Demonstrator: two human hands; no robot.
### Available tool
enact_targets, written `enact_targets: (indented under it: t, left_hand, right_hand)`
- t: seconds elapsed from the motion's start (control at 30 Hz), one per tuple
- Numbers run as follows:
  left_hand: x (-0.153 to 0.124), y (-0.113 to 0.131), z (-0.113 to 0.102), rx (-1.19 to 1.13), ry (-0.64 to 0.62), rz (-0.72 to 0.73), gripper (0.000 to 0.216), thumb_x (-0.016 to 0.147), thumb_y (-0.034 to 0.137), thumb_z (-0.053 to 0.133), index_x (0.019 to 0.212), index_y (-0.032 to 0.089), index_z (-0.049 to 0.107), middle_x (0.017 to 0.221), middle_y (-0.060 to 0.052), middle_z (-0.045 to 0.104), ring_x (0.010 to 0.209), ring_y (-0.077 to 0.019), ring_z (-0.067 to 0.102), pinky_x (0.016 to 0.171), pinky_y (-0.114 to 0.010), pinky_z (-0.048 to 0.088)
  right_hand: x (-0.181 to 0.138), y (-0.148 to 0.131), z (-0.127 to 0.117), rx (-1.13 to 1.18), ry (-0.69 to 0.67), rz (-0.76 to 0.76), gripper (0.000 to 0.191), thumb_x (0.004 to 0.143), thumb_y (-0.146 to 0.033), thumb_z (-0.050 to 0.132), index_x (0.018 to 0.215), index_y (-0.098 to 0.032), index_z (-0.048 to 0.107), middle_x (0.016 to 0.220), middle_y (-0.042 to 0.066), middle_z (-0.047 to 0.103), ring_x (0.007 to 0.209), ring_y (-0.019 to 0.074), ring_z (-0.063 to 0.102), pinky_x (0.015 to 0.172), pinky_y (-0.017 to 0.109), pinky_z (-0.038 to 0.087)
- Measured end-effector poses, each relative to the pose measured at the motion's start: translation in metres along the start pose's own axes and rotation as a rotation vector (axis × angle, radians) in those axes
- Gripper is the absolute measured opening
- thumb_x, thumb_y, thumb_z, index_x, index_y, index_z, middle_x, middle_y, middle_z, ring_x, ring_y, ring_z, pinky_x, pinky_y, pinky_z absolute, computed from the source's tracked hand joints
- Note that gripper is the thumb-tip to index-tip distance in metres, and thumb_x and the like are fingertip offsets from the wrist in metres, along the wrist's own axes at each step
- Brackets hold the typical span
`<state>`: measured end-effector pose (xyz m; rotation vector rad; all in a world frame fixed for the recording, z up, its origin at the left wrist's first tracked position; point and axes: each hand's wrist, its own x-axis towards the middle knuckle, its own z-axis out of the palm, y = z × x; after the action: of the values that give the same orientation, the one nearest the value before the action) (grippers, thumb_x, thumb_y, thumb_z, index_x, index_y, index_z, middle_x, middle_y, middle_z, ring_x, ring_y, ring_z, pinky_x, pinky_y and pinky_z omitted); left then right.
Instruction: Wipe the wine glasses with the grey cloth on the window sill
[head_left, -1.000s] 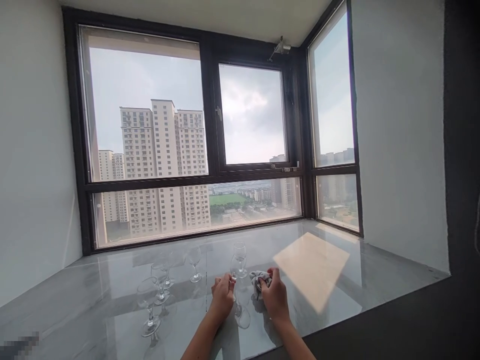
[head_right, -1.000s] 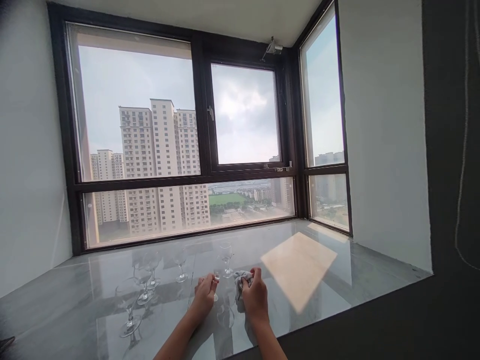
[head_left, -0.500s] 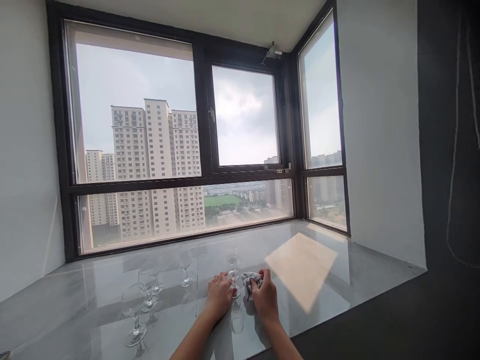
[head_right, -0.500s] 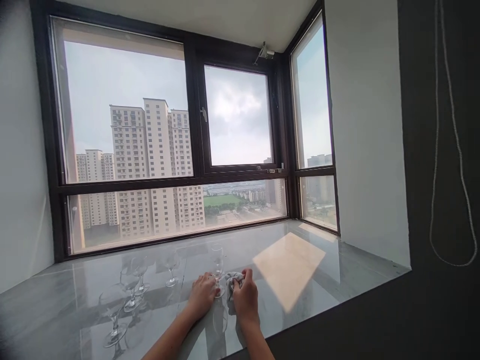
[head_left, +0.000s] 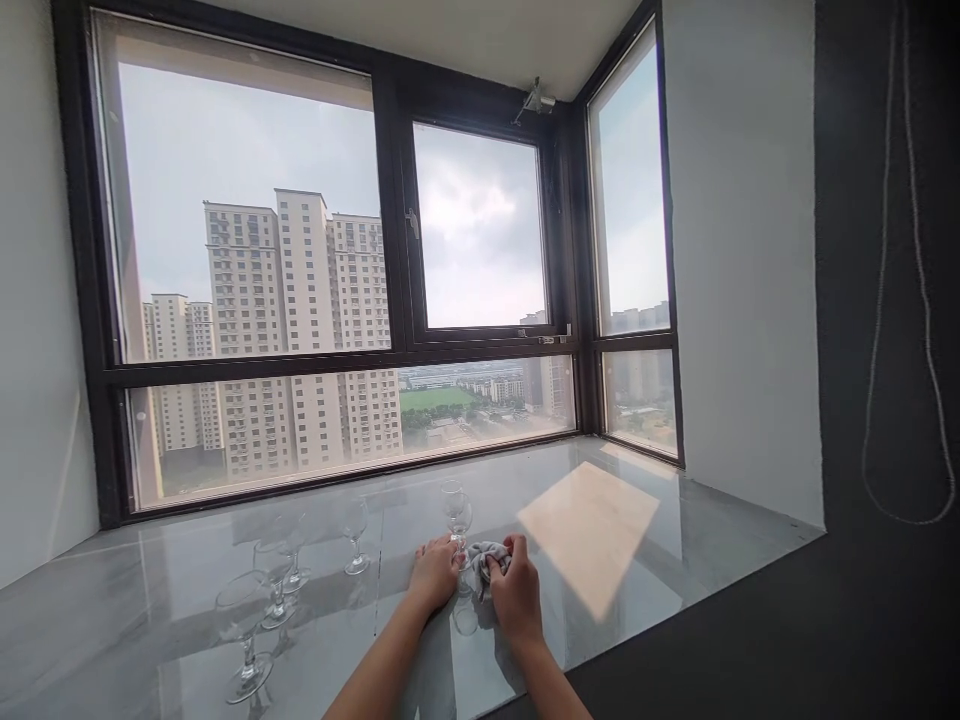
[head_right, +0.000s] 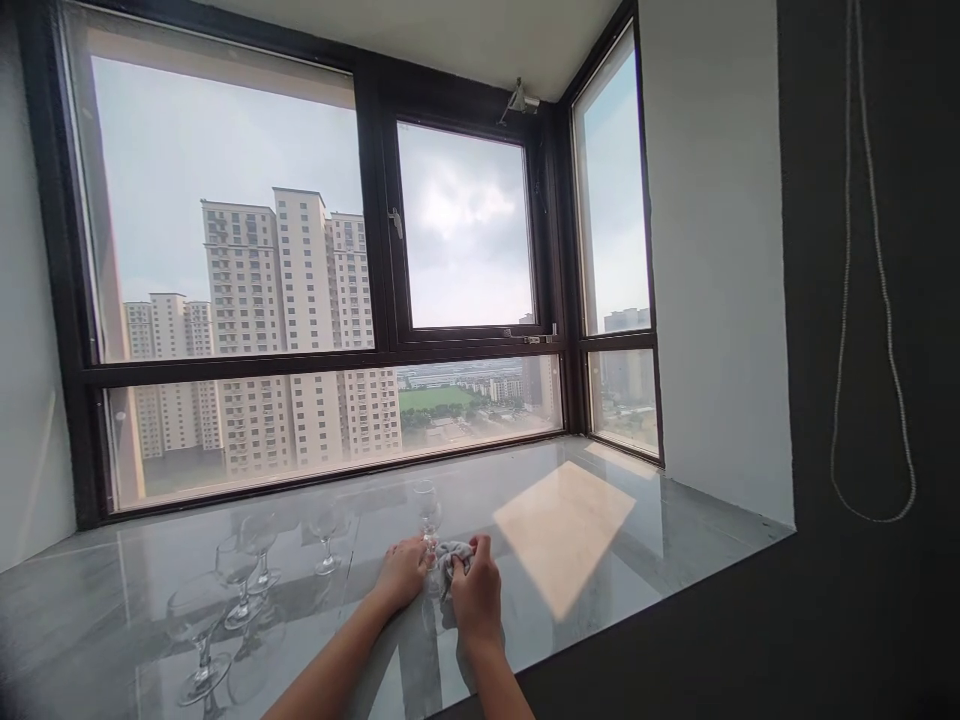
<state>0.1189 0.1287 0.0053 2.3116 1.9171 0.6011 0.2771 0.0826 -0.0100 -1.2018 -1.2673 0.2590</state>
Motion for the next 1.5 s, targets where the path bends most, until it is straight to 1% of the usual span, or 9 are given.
enact_targets:
  t: [0.2,0.33,0.47,0.6,0.8,0.9,1.07,1.23,1.5]
  left_hand:
    - [-0.03,-0.02,-0.013,-0.039,0.147,0.005,0.038,0.094,0.023,0.047,0.127,0.023,0.066,0.135,-0.009,0.066,0.128,-0.0229,0.059,0.112,-0.039,0.04]
    - [-0.055,-0.055,-0.034,-0.082,0.573,-0.005,0.03,0.094,0.019,0.039,0.102,0.021,0.068,0.104,-0.008,0.071,0.103,-0.0229,0.065,0.096,-0.037,0.049]
    - [-0.056,-0.088,-0.048,-0.134,0.932,-0.347,0.038,0.089,0.024,0.048,0.126,0.017,0.053,0.123,-0.014,0.063,0.119,-0.029,0.058,0.102,-0.043,0.046]
    - [-0.04,-0.107,-0.045,-0.245,0.706,-0.687,0.065,0.087,0.033,0.055,0.145,0.016,0.032,0.137,-0.02,0.06,0.123,-0.031,0.06,0.096,-0.041,0.047]
    - [-0.033,-0.11,-0.044,-0.193,0.453,-0.619,0.044,0.092,0.026,0.05,0.136,0.021,0.047,0.107,-0.009,0.076,0.109,-0.0263,0.069,0.099,-0.041,0.043]
    - [-0.04,-0.098,-0.047,-0.163,0.429,-0.488,0.034,0.097,0.023,0.04,0.126,0.022,0.057,0.108,-0.008,0.076,0.11,-0.0229,0.068,0.099,-0.036,0.043]
    - [-0.059,-0.059,-0.046,-0.141,0.463,0.005,0.038,0.099,0.026,0.034,0.123,0.021,0.064,0.109,-0.01,0.074,0.1,-0.023,0.068,0.087,-0.033,0.05]
    - [-0.066,-0.028,-0.042,-0.072,0.357,0.12,0.034,0.095,0.026,0.044,0.117,0.024,0.07,0.096,-0.009,0.075,0.092,-0.0249,0.069,0.084,-0.035,0.05]
    - [-0.066,-0.026,-0.044,-0.076,0.312,0.134,0.035,0.093,0.025,0.046,0.117,0.024,0.072,0.091,-0.008,0.075,0.09,-0.0255,0.069,0.084,-0.037,0.05]
  right_hand:
    - [-0.001,-0.001,-0.003,-0.016,-0.015,-0.036,0.013,0.083,-0.034,0.052,0.093,-0.027,0.048,0.078,0.004,0.069,0.073,0.0258,0.069,0.064,0.032,0.049]
    - [0.0,0.003,-0.002,-0.04,-0.056,-0.028,0.017,0.084,-0.039,0.051,0.095,-0.026,0.049,0.081,0.005,0.07,0.075,0.0266,0.07,0.065,0.033,0.049]
    - [0.0,0.003,-0.003,-0.065,-0.074,-0.019,0.019,0.084,-0.041,0.05,0.096,-0.026,0.049,0.084,0.006,0.07,0.075,0.0265,0.07,0.066,0.034,0.049]
    - [-0.002,0.002,-0.004,-0.054,-0.076,-0.027,0.02,0.084,-0.041,0.051,0.097,-0.026,0.051,0.086,0.006,0.072,0.078,0.0267,0.071,0.067,0.033,0.05]
    - [-0.002,0.001,-0.002,-0.039,-0.068,-0.027,0.018,0.082,-0.039,0.054,0.096,-0.027,0.052,0.086,0.006,0.073,0.08,0.0273,0.072,0.069,0.034,0.051]
    - [-0.002,0.0,-0.002,-0.034,-0.084,-0.04,0.02,0.081,-0.039,0.055,0.096,-0.026,0.052,0.086,0.006,0.072,0.08,0.0272,0.072,0.07,0.035,0.052]
    - [-0.007,-0.009,-0.004,0.001,-0.134,-0.087,0.025,0.083,-0.042,0.058,0.101,-0.025,0.053,0.086,0.006,0.071,0.077,0.0252,0.071,0.069,0.032,0.053]
    - [-0.016,-0.021,-0.009,0.126,-0.213,-0.151,0.023,0.087,-0.042,0.06,0.1,-0.025,0.054,0.085,0.004,0.072,0.076,0.0219,0.071,0.07,0.029,0.055]
    - [-0.018,-0.021,-0.009,0.191,-0.208,-0.12,0.029,0.084,-0.048,0.065,0.098,-0.024,0.057,0.085,0.005,0.073,0.071,0.0207,0.071,0.067,0.029,0.057]
